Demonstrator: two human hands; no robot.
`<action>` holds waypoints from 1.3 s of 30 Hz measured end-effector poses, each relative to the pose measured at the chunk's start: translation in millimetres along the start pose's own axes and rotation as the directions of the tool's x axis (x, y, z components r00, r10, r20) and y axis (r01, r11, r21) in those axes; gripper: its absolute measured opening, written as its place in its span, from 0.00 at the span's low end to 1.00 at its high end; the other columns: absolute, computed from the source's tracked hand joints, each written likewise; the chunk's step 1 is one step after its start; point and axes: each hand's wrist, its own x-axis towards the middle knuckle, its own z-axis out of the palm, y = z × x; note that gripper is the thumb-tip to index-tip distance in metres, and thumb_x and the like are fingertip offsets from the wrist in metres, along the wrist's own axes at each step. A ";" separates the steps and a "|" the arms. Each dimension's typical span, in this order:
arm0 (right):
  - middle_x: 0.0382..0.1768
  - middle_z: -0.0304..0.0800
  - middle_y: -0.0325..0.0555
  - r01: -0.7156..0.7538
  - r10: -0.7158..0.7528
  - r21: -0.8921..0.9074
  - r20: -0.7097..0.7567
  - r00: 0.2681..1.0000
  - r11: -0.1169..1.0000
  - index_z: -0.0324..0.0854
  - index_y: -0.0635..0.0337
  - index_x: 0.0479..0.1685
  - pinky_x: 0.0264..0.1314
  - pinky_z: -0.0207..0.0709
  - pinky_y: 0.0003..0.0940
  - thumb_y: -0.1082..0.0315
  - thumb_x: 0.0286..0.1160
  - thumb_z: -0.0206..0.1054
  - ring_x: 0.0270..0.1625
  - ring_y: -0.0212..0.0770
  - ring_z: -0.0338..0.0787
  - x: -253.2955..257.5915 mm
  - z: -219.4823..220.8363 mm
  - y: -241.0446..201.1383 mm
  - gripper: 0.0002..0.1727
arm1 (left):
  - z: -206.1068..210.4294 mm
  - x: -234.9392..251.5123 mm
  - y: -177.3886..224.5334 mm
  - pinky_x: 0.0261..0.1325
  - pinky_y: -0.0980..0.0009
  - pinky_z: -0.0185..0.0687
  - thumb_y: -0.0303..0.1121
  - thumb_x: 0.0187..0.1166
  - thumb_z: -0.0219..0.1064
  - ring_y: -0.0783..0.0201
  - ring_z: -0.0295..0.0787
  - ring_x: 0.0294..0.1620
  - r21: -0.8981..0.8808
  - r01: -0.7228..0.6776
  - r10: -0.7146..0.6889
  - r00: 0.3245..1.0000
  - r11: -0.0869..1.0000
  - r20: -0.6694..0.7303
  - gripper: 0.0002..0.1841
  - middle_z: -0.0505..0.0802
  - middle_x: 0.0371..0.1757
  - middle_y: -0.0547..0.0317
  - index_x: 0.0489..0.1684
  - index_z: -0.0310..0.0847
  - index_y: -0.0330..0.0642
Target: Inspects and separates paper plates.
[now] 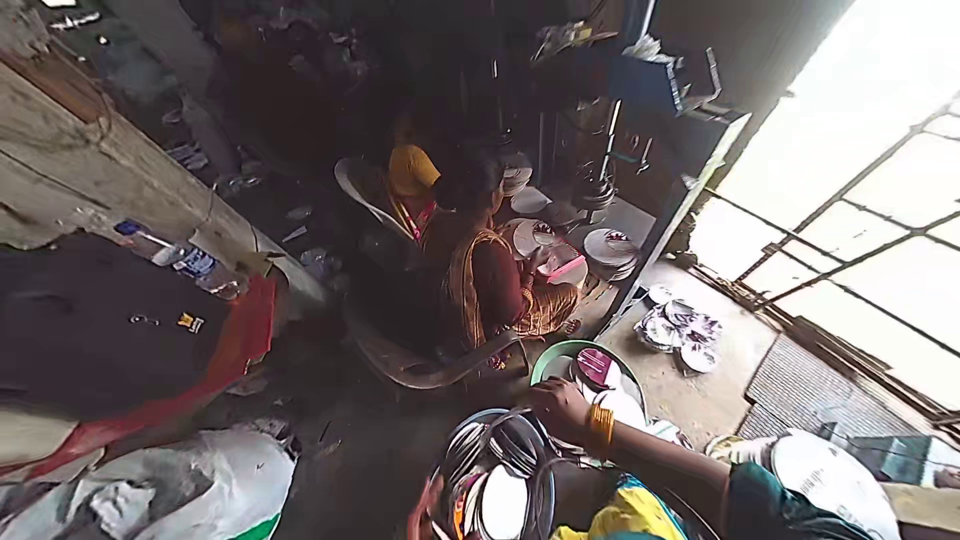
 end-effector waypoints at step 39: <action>0.46 0.94 0.48 0.153 -0.276 -0.268 -0.515 0.811 0.951 0.93 0.54 0.38 0.51 0.83 0.56 0.62 0.63 0.76 0.54 0.56 0.92 -81.4 -138.7 86.1 0.08 | 232.2 129.4 196.5 0.31 0.77 0.80 0.29 0.87 0.61 0.70 0.84 0.28 -0.499 0.523 -0.557 0.825 0.692 0.092 0.10 0.87 0.27 0.59 0.32 0.77 0.36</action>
